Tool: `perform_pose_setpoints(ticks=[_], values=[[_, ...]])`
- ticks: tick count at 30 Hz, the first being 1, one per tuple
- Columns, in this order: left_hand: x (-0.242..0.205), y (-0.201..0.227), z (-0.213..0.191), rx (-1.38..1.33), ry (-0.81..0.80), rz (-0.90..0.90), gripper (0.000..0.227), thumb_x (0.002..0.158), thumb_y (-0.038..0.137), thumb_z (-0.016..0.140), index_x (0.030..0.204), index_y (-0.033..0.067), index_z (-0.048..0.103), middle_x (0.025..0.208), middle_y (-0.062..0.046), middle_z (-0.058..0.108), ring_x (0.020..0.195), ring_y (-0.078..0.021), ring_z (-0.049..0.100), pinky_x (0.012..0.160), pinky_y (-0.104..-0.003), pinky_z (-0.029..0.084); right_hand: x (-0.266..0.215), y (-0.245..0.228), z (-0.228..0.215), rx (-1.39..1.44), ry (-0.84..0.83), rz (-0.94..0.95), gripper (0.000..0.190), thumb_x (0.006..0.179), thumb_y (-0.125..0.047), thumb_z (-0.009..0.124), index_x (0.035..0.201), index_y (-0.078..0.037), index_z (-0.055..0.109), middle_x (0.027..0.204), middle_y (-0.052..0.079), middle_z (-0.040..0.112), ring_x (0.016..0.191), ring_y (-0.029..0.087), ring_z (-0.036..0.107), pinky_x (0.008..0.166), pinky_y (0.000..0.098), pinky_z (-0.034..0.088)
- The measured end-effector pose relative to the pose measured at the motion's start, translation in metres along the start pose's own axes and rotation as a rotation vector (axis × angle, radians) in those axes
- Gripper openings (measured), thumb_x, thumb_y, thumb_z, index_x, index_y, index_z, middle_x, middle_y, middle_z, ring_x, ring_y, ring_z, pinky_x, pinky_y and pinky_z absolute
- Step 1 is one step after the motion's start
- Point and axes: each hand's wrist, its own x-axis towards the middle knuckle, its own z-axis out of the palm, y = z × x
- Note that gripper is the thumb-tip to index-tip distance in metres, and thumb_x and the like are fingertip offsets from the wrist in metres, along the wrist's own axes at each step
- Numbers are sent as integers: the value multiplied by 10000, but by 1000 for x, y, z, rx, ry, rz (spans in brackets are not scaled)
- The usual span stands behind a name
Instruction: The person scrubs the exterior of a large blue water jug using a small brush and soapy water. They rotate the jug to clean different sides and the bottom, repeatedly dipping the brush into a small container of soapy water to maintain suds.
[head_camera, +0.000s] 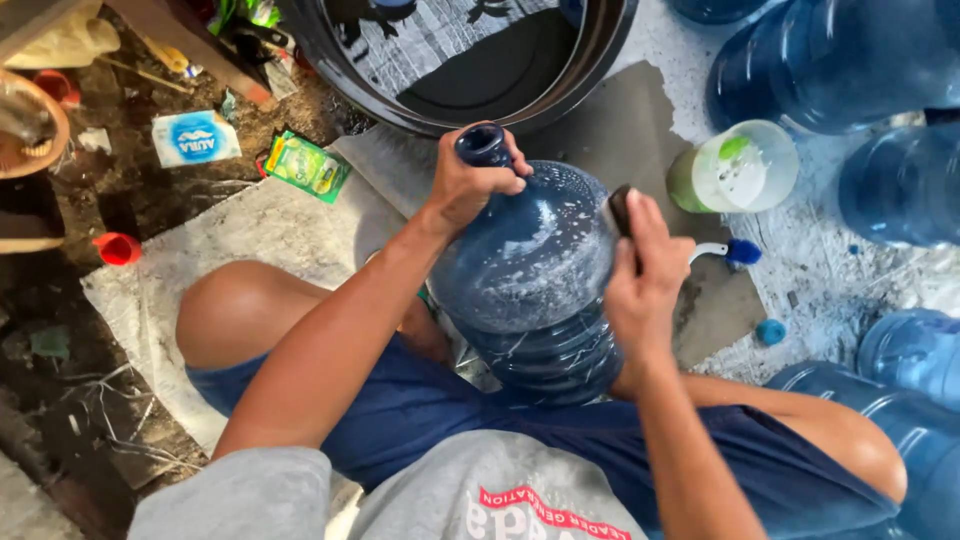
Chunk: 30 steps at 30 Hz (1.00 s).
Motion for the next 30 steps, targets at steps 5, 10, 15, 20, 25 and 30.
perform_pose_setpoints(ticks=[5, 10, 15, 20, 25, 30], values=[[2, 2, 15, 163, 195, -130, 175, 411, 37, 708, 556, 118, 655, 546, -35, 611, 553, -121, 541, 603, -209, 432, -48, -71, 16, -340, 43, -255, 459, 797, -46, 493, 1199, -201, 654, 1243, 24, 621, 851, 226, 436, 799, 335, 247], [4, 5, 24, 218, 315, -231, 140, 412, 48, 687, 513, 132, 637, 510, -33, 568, 510, -125, 515, 540, -232, 414, -43, -24, 2, -444, -53, -420, 582, 669, -52, 491, 1188, -259, 654, 1259, 18, 614, 885, 285, 486, 796, 395, 249], [1, 22, 33, 289, 487, -304, 112, 407, 55, 651, 495, 100, 599, 444, -38, 516, 446, -141, 512, 480, -281, 395, 13, -66, -1, -484, -148, -166, 456, 773, -75, 532, 1187, -218, 660, 1226, -9, 620, 832, 305, 473, 718, 392, 264], [2, 23, 30, 303, 510, -409, 110, 433, 47, 623, 517, 109, 587, 498, -38, 546, 524, -154, 575, 484, -286, 403, -40, -100, 16, -357, -224, -358, 559, 666, -102, 489, 1173, -282, 640, 1247, -51, 598, 797, 229, 467, 714, 376, 276], [-7, 48, 29, 320, 466, -435, 139, 427, 68, 638, 527, 114, 553, 484, -15, 518, 495, -130, 553, 494, -272, 413, -6, -50, -7, -496, -129, -249, 488, 795, -11, 504, 1223, -196, 649, 1239, 52, 612, 853, 306, 472, 787, 399, 289], [-13, 70, 31, 371, 528, -507, 143, 427, 80, 625, 520, 122, 524, 451, 4, 477, 484, -172, 566, 552, -312, 416, -35, -60, 22, -283, 77, -141, 421, 840, 9, 537, 1239, -91, 631, 1287, 146, 580, 959, 338, 557, 888, 364, 310]])
